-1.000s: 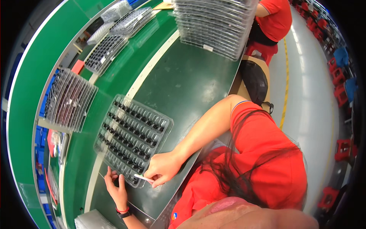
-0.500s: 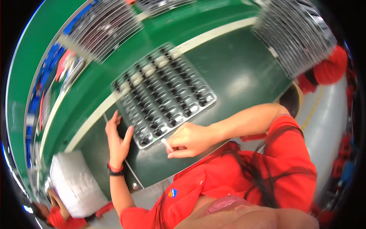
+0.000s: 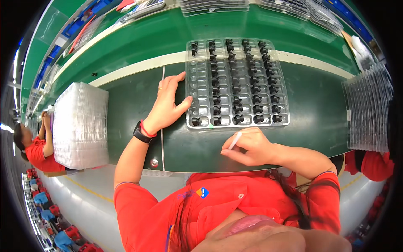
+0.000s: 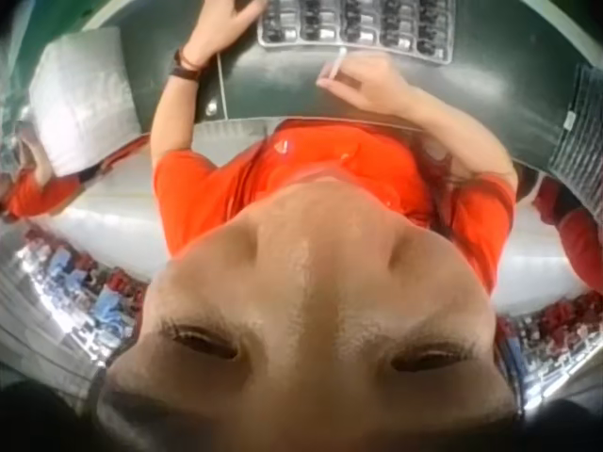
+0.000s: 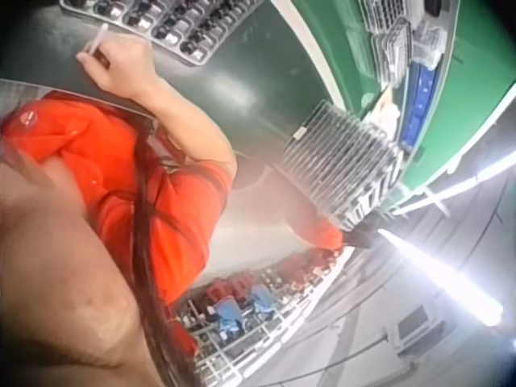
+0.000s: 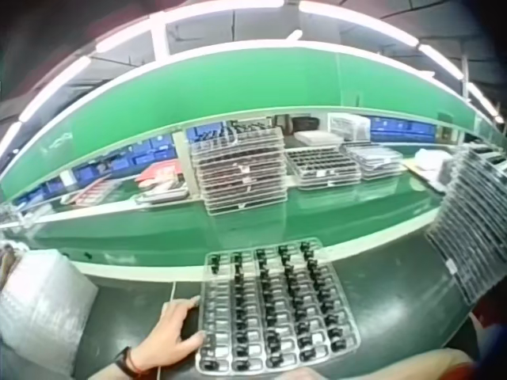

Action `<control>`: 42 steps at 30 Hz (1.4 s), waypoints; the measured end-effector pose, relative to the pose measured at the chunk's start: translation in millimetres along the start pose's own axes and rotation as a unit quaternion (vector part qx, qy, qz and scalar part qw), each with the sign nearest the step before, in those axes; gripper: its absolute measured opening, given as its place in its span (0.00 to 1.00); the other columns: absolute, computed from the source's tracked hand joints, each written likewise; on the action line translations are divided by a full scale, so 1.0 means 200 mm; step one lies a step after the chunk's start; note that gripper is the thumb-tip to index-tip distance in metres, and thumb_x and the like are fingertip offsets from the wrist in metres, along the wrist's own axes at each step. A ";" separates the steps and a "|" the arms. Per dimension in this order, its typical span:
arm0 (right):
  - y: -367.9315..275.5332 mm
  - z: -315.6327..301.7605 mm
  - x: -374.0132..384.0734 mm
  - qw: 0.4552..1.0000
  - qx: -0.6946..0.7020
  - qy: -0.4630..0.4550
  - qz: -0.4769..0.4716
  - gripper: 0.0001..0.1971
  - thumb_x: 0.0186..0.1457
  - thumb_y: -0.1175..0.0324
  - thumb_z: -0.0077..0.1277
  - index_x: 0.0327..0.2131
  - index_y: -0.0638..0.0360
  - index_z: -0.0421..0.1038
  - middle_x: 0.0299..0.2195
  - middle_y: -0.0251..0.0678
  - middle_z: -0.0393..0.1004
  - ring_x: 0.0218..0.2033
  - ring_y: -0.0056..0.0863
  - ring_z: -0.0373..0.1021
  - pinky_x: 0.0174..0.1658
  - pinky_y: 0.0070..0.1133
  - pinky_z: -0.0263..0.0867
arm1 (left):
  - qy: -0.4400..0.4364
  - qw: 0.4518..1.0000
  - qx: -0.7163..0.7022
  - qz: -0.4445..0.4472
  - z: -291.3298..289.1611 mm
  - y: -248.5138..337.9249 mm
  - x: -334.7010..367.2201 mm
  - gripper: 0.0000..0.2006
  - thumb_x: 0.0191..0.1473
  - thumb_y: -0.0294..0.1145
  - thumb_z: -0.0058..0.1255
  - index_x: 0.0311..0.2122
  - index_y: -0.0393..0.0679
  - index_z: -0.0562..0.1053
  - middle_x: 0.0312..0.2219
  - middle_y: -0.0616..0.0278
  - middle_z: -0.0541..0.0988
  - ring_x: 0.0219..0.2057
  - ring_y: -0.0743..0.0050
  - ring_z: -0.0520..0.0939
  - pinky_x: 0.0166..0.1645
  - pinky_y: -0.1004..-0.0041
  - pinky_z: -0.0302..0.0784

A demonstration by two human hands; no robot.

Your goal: The person assembles small black components by pressing a white rod into each component by hand and placing the components into the slots of a plastic tray.

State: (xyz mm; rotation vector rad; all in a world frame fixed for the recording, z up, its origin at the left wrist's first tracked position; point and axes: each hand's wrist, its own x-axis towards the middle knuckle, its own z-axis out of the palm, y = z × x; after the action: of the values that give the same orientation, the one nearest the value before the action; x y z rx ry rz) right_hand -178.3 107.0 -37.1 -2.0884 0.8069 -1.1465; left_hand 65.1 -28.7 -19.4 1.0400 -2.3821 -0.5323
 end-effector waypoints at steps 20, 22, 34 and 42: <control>0.03 -0.09 -0.05 1.000 -0.014 -0.005 -0.007 0.05 0.48 0.71 0.58 0.26 0.56 0.72 0.13 0.28 0.67 0.12 0.22 0.65 0.17 0.20 0.59 | -0.009 0.999 -0.031 -0.022 0.06 0.07 0.05 0.30 0.43 0.24 0.43 0.57 0.41 0.63 0.53 0.43 0.58 0.54 0.46 0.61 0.60 0.59 0.57; 0.03 -0.10 -0.05 1.000 -0.011 -0.009 -0.004 0.05 0.48 0.70 0.58 0.26 0.56 0.72 0.13 0.28 0.67 0.13 0.22 0.65 0.17 0.20 0.59 | -0.009 0.999 -0.035 -0.026 0.07 0.07 0.06 0.30 0.43 0.23 0.43 0.57 0.40 0.62 0.53 0.42 0.58 0.55 0.46 0.61 0.60 0.58 0.57; 0.03 -0.11 -0.07 1.000 -0.014 -0.008 -0.004 0.05 0.48 0.70 0.59 0.26 0.56 0.72 0.13 0.28 0.66 0.13 0.23 0.65 0.18 0.21 0.59 | -0.006 1.000 -0.011 -0.028 0.08 0.08 0.05 0.30 0.43 0.23 0.43 0.57 0.37 0.62 0.53 0.41 0.57 0.55 0.46 0.61 0.60 0.58 0.57; 0.04 -0.10 -0.07 1.000 -0.011 -0.002 -0.008 0.06 0.48 0.70 0.59 0.25 0.56 0.71 0.13 0.28 0.66 0.13 0.23 0.65 0.18 0.21 0.59 | -0.001 1.000 0.000 -0.030 0.08 0.07 0.05 0.28 0.47 0.27 0.47 0.57 0.39 0.62 0.54 0.42 0.57 0.55 0.48 0.61 0.60 0.58 0.57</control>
State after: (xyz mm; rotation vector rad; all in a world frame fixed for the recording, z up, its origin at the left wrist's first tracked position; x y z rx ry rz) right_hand -203.1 107.7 -40.7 -2.1175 0.8061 -1.1461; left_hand 42.3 -25.0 -21.5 1.1141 -2.3595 -0.5553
